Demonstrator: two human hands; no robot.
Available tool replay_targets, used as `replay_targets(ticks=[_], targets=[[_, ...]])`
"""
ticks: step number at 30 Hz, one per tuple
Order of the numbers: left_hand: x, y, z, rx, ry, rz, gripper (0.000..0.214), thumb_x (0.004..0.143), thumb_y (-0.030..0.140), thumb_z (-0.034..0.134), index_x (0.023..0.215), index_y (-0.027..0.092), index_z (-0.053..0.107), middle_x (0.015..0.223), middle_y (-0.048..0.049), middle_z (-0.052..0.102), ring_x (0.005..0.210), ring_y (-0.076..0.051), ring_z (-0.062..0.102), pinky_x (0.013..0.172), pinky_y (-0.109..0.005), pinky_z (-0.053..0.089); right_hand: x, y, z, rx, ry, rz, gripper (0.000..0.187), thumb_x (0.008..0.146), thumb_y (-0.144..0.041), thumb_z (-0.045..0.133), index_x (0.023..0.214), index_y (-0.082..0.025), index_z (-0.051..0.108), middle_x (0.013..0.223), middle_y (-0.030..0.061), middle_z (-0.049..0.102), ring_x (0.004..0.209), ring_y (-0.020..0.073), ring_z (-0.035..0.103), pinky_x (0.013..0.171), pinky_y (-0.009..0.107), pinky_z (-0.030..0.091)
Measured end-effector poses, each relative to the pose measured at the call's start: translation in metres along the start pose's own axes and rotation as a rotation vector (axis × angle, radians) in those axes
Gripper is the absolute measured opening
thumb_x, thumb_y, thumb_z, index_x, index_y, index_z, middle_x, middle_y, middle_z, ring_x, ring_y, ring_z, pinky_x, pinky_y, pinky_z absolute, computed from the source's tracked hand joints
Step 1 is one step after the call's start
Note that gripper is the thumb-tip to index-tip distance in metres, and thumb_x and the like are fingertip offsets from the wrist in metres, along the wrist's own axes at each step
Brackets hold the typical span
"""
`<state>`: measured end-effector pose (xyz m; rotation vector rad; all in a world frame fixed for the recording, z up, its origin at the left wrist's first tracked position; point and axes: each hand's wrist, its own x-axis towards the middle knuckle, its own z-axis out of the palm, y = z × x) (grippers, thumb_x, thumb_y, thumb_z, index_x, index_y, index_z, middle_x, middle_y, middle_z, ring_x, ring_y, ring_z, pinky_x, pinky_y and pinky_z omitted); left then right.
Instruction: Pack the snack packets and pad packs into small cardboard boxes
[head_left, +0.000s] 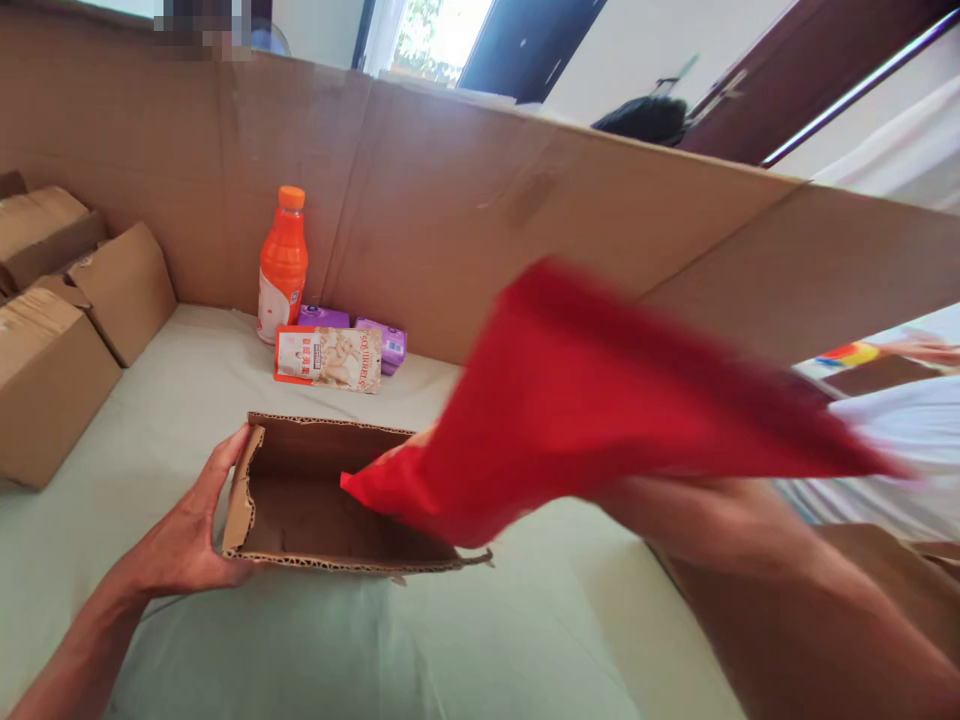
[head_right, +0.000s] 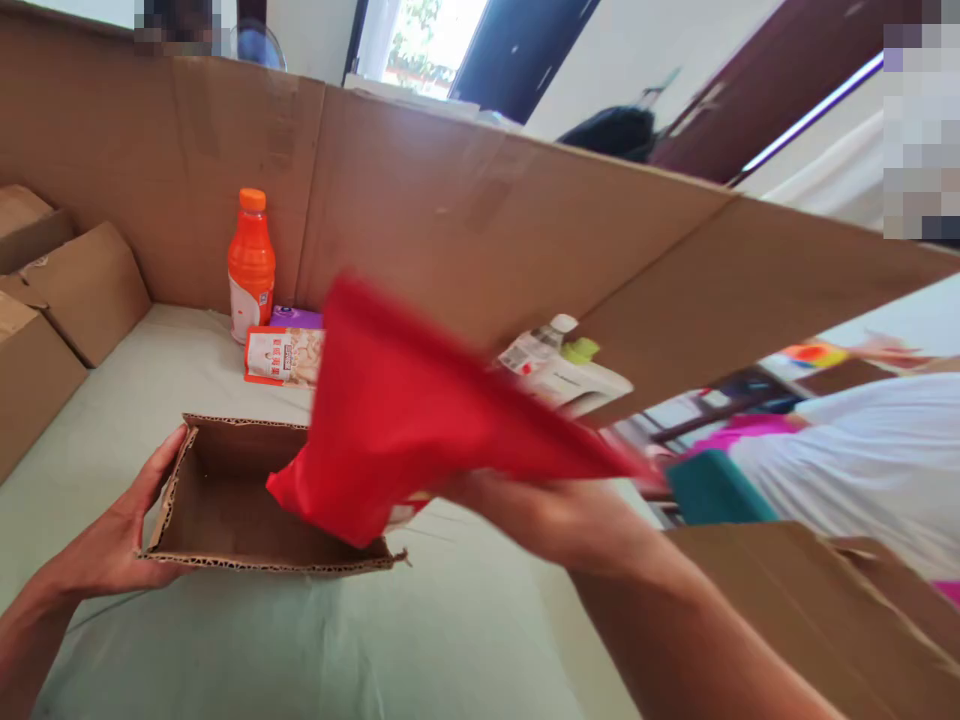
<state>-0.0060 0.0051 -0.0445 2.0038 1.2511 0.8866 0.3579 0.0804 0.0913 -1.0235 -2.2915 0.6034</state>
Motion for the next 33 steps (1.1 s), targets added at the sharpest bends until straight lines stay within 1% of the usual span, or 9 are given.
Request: replay_targets(ticks=[3,5,10,15,19,23,28,30,33], targets=[[-0.001,0.003,-0.001,-0.001,-0.001,0.01,0.109,0.084,0.051,0.074,0.163,0.031,0.002,0.171,-0.0143,0.013,0.155,-0.04,0.024,0.124,-0.057,0.029,0.016,-0.029,0.026,0.04,-0.319,-0.007,0.02,0.091,-0.031,0.057,0.103,-0.028,0.072,0.088,0.002,0.078,0.072,0.0212,0.072,0.064,0.031,0.058],[0.0,0.004,-0.001,-0.004,0.002,0.024,0.11,0.083,0.05,0.075,0.163,0.029,0.002,0.17,-0.015,0.015,0.155,-0.039,0.025,0.124,-0.056,0.029,0.034,-0.044,0.047,-0.152,-0.494,0.012,0.031,0.085,-0.015,0.056,0.11,-0.024,0.073,0.098,0.0044,0.08,0.083,0.0221,0.074,0.071,0.03,0.055],[0.003,0.007,0.0,0.019,0.005,0.025,0.11,0.081,0.045,0.076,0.163,0.027,0.004,0.169,-0.0154,0.018,0.153,-0.038,0.029,0.125,-0.054,0.031,0.072,-0.057,0.099,-0.634,-0.873,-0.039,0.023,0.084,-0.008,0.057,0.095,-0.013,0.077,0.09,0.0143,0.079,0.083,0.0281,0.075,0.068,0.032,0.051],[0.004,0.005,0.0,0.011,-0.003,0.019,0.11,0.081,0.043,0.077,0.162,0.027,0.005,0.168,-0.0158,0.02,0.153,-0.038,0.03,0.124,-0.053,0.031,0.085,-0.054,0.141,-0.615,-0.973,-0.138,0.025,0.095,-0.016,0.055,0.102,-0.012,0.078,0.101,0.0155,0.079,0.087,0.0271,0.075,0.072,0.033,0.051],[0.005,0.001,-0.001,0.015,-0.009,0.034,0.11,0.082,0.044,0.075,0.163,0.027,0.003,0.168,-0.0155,0.019,0.153,-0.039,0.029,0.124,-0.055,0.03,0.086,-0.052,0.148,-0.567,-0.995,-0.122,0.026,0.098,-0.022,0.055,0.11,-0.013,0.076,0.105,0.0136,0.079,0.09,0.0259,0.075,0.073,0.032,0.052],[0.006,-0.002,-0.002,0.013,-0.003,0.029,0.111,0.083,0.05,0.075,0.163,0.03,0.002,0.169,-0.0153,0.016,0.153,-0.041,0.028,0.123,-0.058,0.032,0.066,-0.048,0.104,-0.373,-0.806,-0.115,0.034,0.093,-0.033,0.065,0.121,-0.016,0.072,0.113,0.0137,0.077,0.099,0.0283,0.073,0.08,0.035,0.055],[-0.003,0.002,0.001,0.075,0.068,0.047,0.105,0.086,0.049,0.073,0.163,0.035,0.004,0.172,-0.012,0.011,0.156,-0.041,0.02,0.123,-0.06,0.03,-0.01,-0.022,0.032,-0.147,-0.113,0.061,0.03,0.101,-0.038,0.052,0.117,-0.025,0.074,0.108,0.0079,0.079,0.094,0.0232,0.074,0.077,0.033,0.059],[-0.011,0.006,0.004,0.122,0.12,0.067,0.099,0.088,0.045,0.071,0.163,0.035,0.007,0.171,-0.0112,0.013,0.156,-0.04,0.02,0.123,-0.062,0.029,-0.039,-0.004,0.022,-0.148,0.112,0.201,0.028,0.098,-0.042,0.054,0.112,-0.027,0.074,0.104,0.0085,0.079,0.087,0.0239,0.074,0.068,0.034,0.059],[-0.021,0.016,0.009,0.159,0.196,0.075,0.09,0.089,0.044,0.069,0.162,0.036,0.016,0.17,-0.0098,0.019,0.154,-0.039,0.027,0.122,-0.063,0.031,-0.062,0.022,0.03,-0.105,0.236,0.331,0.033,0.094,-0.043,0.059,0.12,-0.025,0.069,0.115,0.0107,0.076,0.088,0.0241,0.074,0.062,0.033,0.059]])
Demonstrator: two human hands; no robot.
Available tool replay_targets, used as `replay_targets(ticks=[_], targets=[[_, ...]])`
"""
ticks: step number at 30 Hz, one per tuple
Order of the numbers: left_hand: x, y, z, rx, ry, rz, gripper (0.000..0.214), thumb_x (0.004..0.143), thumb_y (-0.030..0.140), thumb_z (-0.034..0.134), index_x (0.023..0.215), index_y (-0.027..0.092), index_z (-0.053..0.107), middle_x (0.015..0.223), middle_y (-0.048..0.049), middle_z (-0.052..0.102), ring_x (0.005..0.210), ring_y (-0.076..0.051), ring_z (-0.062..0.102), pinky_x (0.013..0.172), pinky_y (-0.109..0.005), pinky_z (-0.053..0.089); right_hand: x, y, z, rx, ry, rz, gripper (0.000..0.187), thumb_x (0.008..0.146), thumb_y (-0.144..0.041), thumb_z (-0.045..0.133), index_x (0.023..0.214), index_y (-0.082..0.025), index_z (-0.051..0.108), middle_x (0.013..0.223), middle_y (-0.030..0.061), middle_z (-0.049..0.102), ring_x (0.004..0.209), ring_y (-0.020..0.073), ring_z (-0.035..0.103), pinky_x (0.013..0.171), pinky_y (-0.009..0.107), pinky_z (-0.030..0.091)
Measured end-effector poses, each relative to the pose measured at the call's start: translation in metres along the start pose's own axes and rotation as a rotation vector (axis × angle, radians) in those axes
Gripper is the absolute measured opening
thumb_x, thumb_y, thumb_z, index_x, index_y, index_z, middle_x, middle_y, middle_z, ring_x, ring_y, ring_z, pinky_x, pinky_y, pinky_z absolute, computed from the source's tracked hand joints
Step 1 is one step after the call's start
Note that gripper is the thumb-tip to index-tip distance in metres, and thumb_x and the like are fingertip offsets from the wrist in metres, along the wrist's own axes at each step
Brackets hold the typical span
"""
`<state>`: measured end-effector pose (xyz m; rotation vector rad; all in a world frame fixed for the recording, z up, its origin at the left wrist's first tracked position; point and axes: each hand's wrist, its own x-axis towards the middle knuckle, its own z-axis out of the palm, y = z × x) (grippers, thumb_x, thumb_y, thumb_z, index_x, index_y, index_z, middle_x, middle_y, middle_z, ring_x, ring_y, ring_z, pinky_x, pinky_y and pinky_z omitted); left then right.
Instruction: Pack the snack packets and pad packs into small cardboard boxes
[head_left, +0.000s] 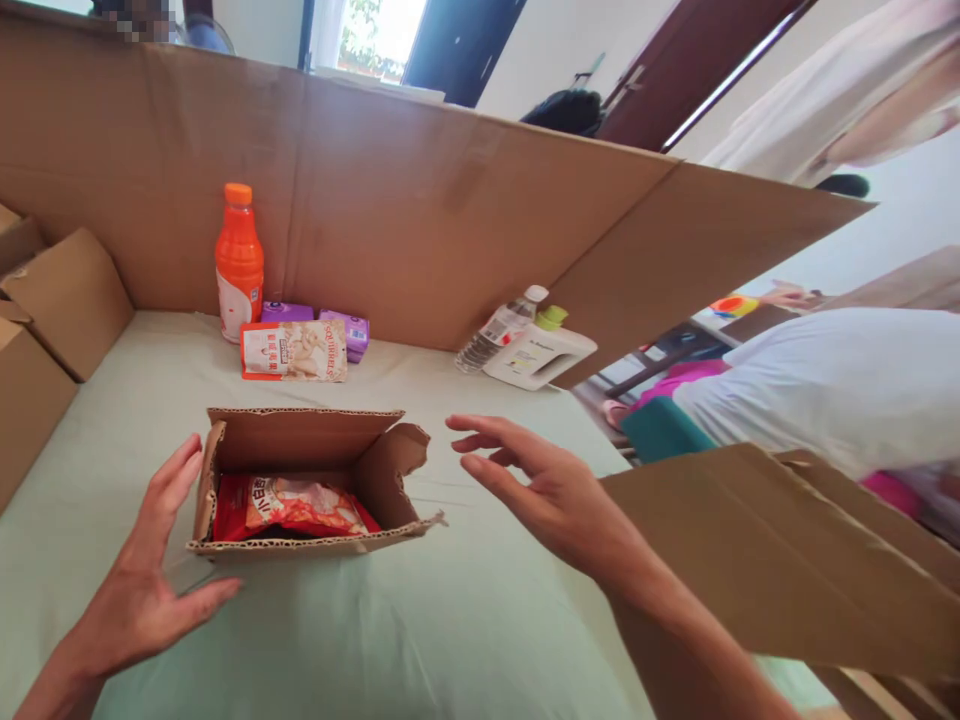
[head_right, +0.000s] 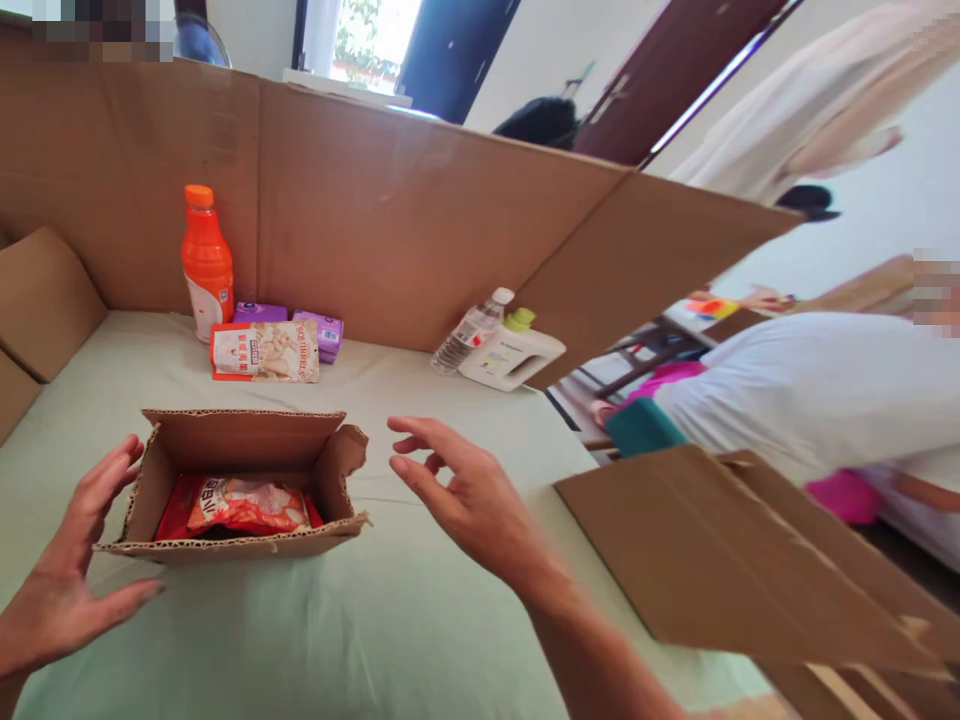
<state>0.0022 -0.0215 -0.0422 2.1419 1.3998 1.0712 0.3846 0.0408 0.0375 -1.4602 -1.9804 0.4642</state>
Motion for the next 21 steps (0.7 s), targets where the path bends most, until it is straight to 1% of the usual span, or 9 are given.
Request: replay_targets(ticks=[2,4,7,10,12,14,18,20,21], targets=[[-0.003,0.007,0.001,0.033,0.054,0.002,0.086,0.088,0.042,0.07,0.16,0.037,0.023,0.168,-0.0077,0.023,0.153,-0.037,0.029,0.124,-0.061,0.031,0.0,0.009,0.013,0.059,-0.001,0.027,0.038,0.094,-0.041,0.059,0.126,-0.023,0.066,0.121,0.0118,0.074,0.09,0.023,0.075,0.059,0.031,0.058],[-0.003,0.014,0.003,0.054,0.113,0.011,0.081,0.089,0.037,0.071,0.158,0.038,0.028,0.166,-0.0056,0.029,0.151,-0.034,0.033,0.125,-0.057,0.031,0.004,0.012,0.026,0.098,0.003,-0.018,0.034,0.094,-0.038,0.058,0.123,-0.022,0.068,0.118,0.0113,0.075,0.089,0.022,0.074,0.061,0.03,0.058],[0.001,0.022,0.004,0.047,0.155,0.044,0.067,0.092,0.027,0.067,0.152,0.038,0.039,0.157,-0.0035,0.042,0.145,-0.029,0.042,0.122,-0.052,0.037,0.009,0.01,0.042,0.126,-0.015,-0.206,0.024,0.097,-0.033,0.057,0.111,-0.023,0.074,0.106,0.0093,0.079,0.094,0.0226,0.074,0.077,0.036,0.06],[0.006,0.026,0.004,0.064,0.141,0.087,0.053,0.094,0.023,0.064,0.143,0.036,0.049,0.143,-0.0035,0.057,0.137,-0.027,0.051,0.116,-0.049,0.045,0.008,0.01,0.053,0.115,-0.115,-0.373,0.025,0.101,-0.033,0.053,0.107,-0.024,0.076,0.108,0.0089,0.079,0.105,0.0242,0.071,0.094,0.044,0.056],[0.008,0.025,0.006,0.087,0.145,0.058,0.05,0.095,0.026,0.062,0.143,0.034,0.049,0.132,-0.0044,0.064,0.131,-0.027,0.056,0.112,-0.048,0.049,0.006,0.013,0.056,0.086,-0.189,-0.396,0.029,0.104,-0.036,0.049,0.111,-0.025,0.075,0.114,0.0088,0.078,0.11,0.0251,0.07,0.098,0.047,0.053],[0.008,0.024,0.008,0.092,0.174,0.006,0.056,0.097,0.03,0.06,0.149,0.032,0.042,0.123,-0.0048,0.069,0.125,-0.026,0.062,0.108,-0.046,0.053,0.004,0.016,0.056,0.063,-0.214,-0.361,0.031,0.105,-0.035,0.045,0.116,-0.026,0.073,0.117,0.0083,0.077,0.114,0.0255,0.069,0.102,0.049,0.051],[0.008,0.021,0.016,0.106,0.252,-0.035,0.067,0.097,0.033,0.061,0.157,0.031,0.031,0.12,-0.0051,0.071,0.117,-0.024,0.067,0.104,-0.043,0.056,0.006,0.015,0.045,0.084,-0.033,-0.288,0.03,0.103,-0.035,0.049,0.125,-0.027,0.068,0.127,0.0103,0.072,0.118,0.0247,0.068,0.098,0.043,0.055],[0.009,0.022,0.018,0.139,0.271,-0.044,0.067,0.097,0.032,0.061,0.157,0.033,0.031,0.125,-0.0058,0.067,0.116,-0.024,0.067,0.103,-0.042,0.056,0.009,0.01,0.04,0.071,0.059,-0.324,0.04,0.102,-0.04,0.051,0.14,-0.027,0.058,0.145,0.0137,0.061,0.131,0.0269,0.06,0.101,0.044,0.053],[0.009,0.023,0.019,0.159,0.279,-0.044,0.067,0.097,0.031,0.061,0.157,0.034,0.031,0.128,-0.0062,0.064,0.118,-0.024,0.065,0.105,-0.043,0.055,0.01,0.008,0.04,0.048,0.062,-0.368,0.048,0.102,-0.043,0.052,0.147,-0.026,0.051,0.151,0.0151,0.055,0.136,0.0284,0.055,0.103,0.046,0.052]])
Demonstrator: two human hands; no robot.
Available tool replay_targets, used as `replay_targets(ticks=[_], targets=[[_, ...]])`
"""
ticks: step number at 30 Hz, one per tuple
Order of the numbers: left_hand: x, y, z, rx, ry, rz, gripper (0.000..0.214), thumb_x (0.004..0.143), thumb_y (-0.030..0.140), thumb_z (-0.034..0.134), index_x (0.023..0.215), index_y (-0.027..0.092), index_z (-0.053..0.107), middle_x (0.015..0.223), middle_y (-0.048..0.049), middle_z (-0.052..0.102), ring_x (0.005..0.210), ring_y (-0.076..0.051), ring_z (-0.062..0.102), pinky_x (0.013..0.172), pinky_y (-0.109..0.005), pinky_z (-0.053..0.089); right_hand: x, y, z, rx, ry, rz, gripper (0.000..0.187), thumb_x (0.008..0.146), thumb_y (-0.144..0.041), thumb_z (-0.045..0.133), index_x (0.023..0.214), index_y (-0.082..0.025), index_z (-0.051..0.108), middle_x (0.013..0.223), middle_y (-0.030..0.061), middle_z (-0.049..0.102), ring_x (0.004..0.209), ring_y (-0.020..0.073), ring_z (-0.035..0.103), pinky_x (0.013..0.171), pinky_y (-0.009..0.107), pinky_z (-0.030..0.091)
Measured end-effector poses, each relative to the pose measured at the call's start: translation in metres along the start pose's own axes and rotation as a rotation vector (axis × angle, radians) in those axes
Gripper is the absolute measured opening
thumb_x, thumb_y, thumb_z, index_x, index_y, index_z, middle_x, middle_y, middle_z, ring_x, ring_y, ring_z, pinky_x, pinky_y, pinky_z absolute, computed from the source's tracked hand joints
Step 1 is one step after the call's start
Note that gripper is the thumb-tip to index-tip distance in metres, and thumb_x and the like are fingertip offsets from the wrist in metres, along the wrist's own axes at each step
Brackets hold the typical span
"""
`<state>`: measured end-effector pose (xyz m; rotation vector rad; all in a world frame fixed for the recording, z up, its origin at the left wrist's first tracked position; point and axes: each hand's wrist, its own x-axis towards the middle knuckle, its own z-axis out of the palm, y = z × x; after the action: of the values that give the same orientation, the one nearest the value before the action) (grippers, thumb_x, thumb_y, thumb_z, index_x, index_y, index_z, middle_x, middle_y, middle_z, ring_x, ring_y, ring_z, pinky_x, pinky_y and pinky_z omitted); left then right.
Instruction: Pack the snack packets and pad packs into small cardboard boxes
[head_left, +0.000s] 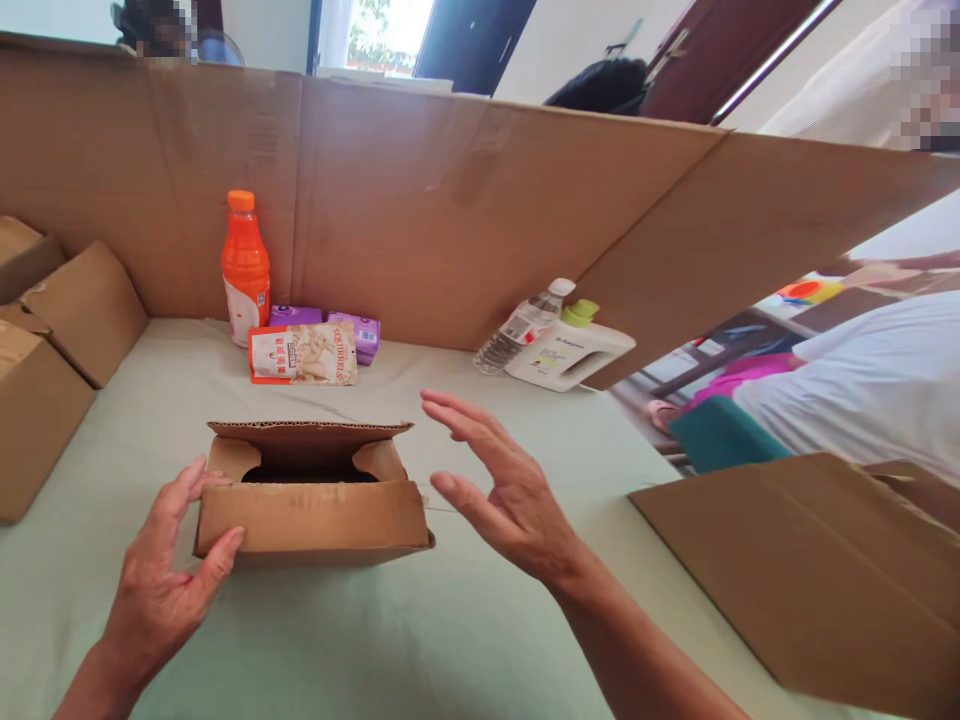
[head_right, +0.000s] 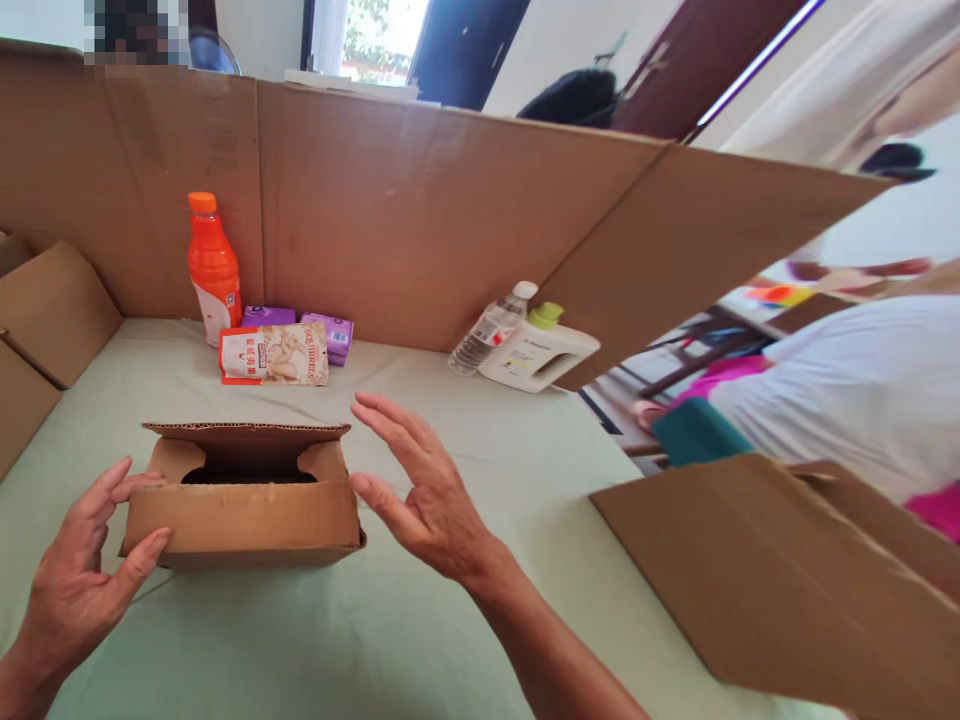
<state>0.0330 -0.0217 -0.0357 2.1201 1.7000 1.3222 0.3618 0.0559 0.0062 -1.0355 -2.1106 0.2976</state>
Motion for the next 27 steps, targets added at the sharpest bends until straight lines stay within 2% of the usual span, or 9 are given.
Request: replay_targets(ticks=[2,4,6,10,13,15,17,21,27], targets=[[0.001,0.002,0.0,0.03,0.016,0.023,0.066,0.096,0.028,0.061,0.156,0.036,0.032,0.138,-0.007,0.055,0.126,-0.026,0.059,0.109,-0.046,0.051,0.002,-0.003,0.004,-0.039,-0.109,-0.112,0.057,0.102,-0.046,0.052,0.153,-0.024,0.043,0.152,0.0166,0.054,0.139,0.0303,0.052,0.106,0.05,0.048],[0.003,0.002,-0.001,0.04,0.013,0.055,0.064,0.095,0.025,0.062,0.152,0.039,0.038,0.153,-0.0062,0.04,0.135,-0.029,0.051,0.112,-0.049,0.048,-0.001,-0.005,0.012,-0.075,-0.253,-0.194,0.05,0.103,-0.043,0.05,0.149,-0.023,0.047,0.143,0.0164,0.062,0.133,0.0306,0.058,0.105,0.051,0.048],[0.005,-0.002,-0.003,0.021,-0.053,0.069,0.057,0.095,0.022,0.061,0.146,0.042,0.046,0.165,-0.0022,0.023,0.142,-0.031,0.043,0.114,-0.051,0.047,-0.007,-0.003,0.021,-0.114,-0.305,-0.222,0.045,0.104,-0.037,0.048,0.146,-0.021,0.049,0.138,0.0165,0.065,0.13,0.0307,0.06,0.103,0.051,0.049],[0.014,-0.016,-0.007,-0.114,-0.279,0.05,0.041,0.097,0.027,0.054,0.136,0.038,0.06,0.17,0.0022,0.013,0.152,-0.036,0.029,0.121,-0.056,0.035,-0.026,0.0,0.03,-0.162,-0.141,-0.216,0.047,0.102,-0.028,0.051,0.148,-0.024,0.046,0.138,0.0168,0.065,0.129,0.0299,0.06,0.098,0.049,0.053],[0.022,-0.024,-0.008,-0.235,-0.462,-0.006,0.04,0.097,0.033,0.051,0.136,0.032,0.062,0.169,-0.0029,0.017,0.149,-0.035,0.035,0.12,-0.052,0.038,-0.045,-0.003,0.031,-0.19,-0.034,-0.201,0.038,0.099,-0.025,0.054,0.136,-0.03,0.057,0.138,0.0149,0.062,0.123,0.0302,0.062,0.092,0.048,0.055],[0.024,-0.026,-0.006,-0.267,-0.503,-0.023,0.041,0.096,0.034,0.052,0.135,0.029,0.064,0.168,-0.0061,0.018,0.147,-0.036,0.038,0.118,-0.053,0.04,-0.058,-0.006,0.035,-0.2,-0.012,-0.23,0.039,0.099,-0.032,0.055,0.137,-0.03,0.058,0.14,0.0167,0.06,0.123,0.0334,0.061,0.091,0.051,0.055],[0.024,-0.026,-0.004,-0.277,-0.478,-0.006,0.042,0.094,0.031,0.052,0.134,0.029,0.064,0.167,-0.0075,0.02,0.148,-0.036,0.035,0.117,-0.055,0.04,-0.068,-0.009,0.042,-0.247,0.019,-0.277,0.049,0.097,-0.032,0.06,0.145,-0.026,0.054,0.138,0.0184,0.061,0.124,0.0353,0.06,0.09,0.052,0.055],[0.015,-0.028,-0.005,-0.243,-0.4,0.087,0.051,0.094,0.026,0.052,0.145,0.032,0.053,0.166,-0.0097,0.019,0.151,-0.036,0.028,0.117,-0.058,0.039,-0.066,-0.007,0.063,-0.329,0.102,-0.302,0.066,0.093,-0.008,0.063,0.155,-0.024,0.045,0.131,0.0145,0.068,0.126,0.0301,0.061,0.094,0.045,0.056],[-0.022,-0.041,-0.035,0.042,-0.224,0.174,0.051,0.095,0.034,0.059,0.145,0.032,0.049,0.168,-0.0123,0.015,0.151,-0.038,0.027,0.112,-0.063,0.042,0.006,0.01,0.116,-0.259,0.118,-0.368,0.061,0.096,-0.004,0.054,0.153,-0.024,0.046,0.136,0.0118,0.067,0.136,0.0269,0.054,0.103,0.044,0.053]])
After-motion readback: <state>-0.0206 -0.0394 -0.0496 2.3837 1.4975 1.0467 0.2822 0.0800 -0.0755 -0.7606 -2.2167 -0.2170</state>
